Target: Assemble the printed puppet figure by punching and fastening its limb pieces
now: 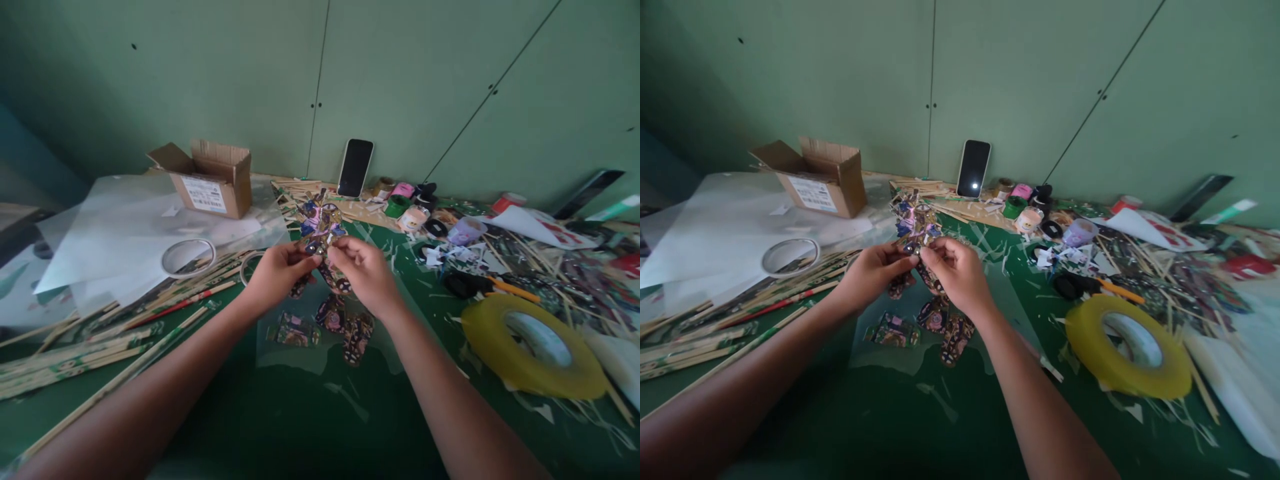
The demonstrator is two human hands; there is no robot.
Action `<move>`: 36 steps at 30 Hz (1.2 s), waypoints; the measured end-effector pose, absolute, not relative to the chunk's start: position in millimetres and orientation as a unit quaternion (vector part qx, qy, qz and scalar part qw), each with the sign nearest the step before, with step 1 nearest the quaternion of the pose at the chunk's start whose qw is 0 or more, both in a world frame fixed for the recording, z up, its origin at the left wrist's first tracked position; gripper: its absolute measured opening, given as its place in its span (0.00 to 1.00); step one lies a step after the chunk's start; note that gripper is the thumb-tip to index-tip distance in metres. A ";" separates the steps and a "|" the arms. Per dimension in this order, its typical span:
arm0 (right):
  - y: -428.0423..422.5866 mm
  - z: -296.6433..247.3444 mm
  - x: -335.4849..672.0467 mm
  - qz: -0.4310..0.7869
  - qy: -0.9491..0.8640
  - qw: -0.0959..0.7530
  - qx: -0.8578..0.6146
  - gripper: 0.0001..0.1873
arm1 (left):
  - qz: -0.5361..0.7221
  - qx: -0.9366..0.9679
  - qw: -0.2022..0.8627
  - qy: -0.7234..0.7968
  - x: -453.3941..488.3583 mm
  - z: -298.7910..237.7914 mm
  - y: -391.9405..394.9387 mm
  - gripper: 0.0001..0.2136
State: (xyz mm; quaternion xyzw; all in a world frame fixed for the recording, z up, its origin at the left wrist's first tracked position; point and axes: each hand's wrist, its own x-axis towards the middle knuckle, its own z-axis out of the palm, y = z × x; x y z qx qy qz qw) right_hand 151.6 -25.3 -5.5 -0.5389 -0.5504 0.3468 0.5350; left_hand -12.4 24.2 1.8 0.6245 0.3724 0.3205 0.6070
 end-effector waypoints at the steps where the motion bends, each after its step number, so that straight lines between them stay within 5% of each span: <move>1: -26.1 -5.2 151.9 0.373 -0.557 0.512 -0.537 0.14 | 0.330 0.623 0.598 0.381 -12.5 1.8 25.1 0.09; 4: -26.4 -6.2 153.7 0.424 -0.554 0.450 -0.558 0.13 | 0.351 0.621 0.579 0.394 -12.8 2.1 27.7 0.08; 15: -29.0 2.8 158.1 0.283 -0.597 0.478 -0.579 0.12 | 0.342 0.635 0.566 0.399 -15.9 -0.3 32.1 0.15; 23: -44.0 -15.4 222.3 0.074 -0.651 0.170 -0.736 0.20 | 0.437 0.556 0.549 0.446 -18.5 7.4 37.9 0.13; 32: -31.0 -27.1 212.6 0.075 -0.644 0.072 -0.758 0.05 | 0.483 0.514 0.537 0.462 -19.9 7.3 44.6 0.06; 36: -29.4 -2.8 203.3 0.170 -0.563 0.042 -0.808 0.12 | 0.493 0.507 0.535 0.463 -17.6 7.3 44.5 0.05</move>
